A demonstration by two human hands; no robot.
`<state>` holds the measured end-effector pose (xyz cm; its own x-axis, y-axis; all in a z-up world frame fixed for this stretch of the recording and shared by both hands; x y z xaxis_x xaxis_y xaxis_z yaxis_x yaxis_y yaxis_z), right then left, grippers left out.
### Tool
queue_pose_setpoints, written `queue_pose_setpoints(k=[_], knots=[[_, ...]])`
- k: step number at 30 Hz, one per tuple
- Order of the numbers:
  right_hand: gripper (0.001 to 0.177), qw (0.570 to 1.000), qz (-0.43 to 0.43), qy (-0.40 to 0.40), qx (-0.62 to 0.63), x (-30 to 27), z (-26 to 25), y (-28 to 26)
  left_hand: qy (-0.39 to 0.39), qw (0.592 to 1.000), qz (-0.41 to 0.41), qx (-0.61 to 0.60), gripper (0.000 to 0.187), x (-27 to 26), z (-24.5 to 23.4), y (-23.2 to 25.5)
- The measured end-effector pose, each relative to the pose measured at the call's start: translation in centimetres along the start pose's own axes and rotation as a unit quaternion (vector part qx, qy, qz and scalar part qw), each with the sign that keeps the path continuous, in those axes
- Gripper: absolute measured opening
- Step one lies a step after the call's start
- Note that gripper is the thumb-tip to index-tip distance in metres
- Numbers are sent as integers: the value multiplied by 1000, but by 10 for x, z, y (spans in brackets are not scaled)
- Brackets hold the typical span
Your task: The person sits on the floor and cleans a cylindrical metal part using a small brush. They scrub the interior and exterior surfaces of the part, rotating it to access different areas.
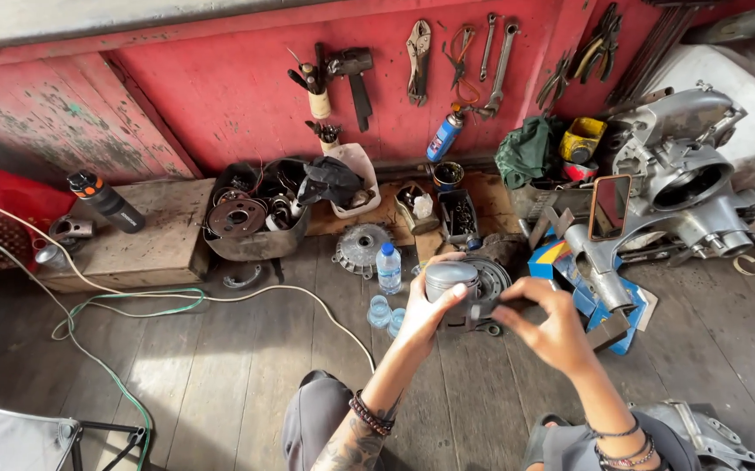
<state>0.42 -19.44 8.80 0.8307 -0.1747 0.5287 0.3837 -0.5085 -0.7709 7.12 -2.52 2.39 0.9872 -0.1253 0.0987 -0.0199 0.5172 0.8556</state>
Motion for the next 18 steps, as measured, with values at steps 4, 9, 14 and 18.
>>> queue_pose_setpoints(k=[4,9,14,18], knots=[[16,1000,-9,11,-8,0,-7,-3,0,1000,-25,-14,52,2,-1,-11],[19,1000,-2,3,-5,-4,2,20,127,984,-123,7,60,-15,11,15],[18,1000,21,-2,11,-5,0,-5,61,993,-99,28,49,-16,12,10],[22,999,39,-2,31,-5,3,15,61,993,-83,56,43,-11,6,5]])
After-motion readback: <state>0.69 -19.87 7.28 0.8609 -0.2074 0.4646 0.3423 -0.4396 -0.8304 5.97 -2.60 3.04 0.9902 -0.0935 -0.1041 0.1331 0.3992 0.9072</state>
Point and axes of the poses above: each hand's wrist, its own x-axis towards the middle knuckle, its own z-axis out of the palm, y = z × x, the point moved 8 cm from there along x, towards the middle knuckle, and after that the axes turned 11 degrees about y, right-handed, at the moved point
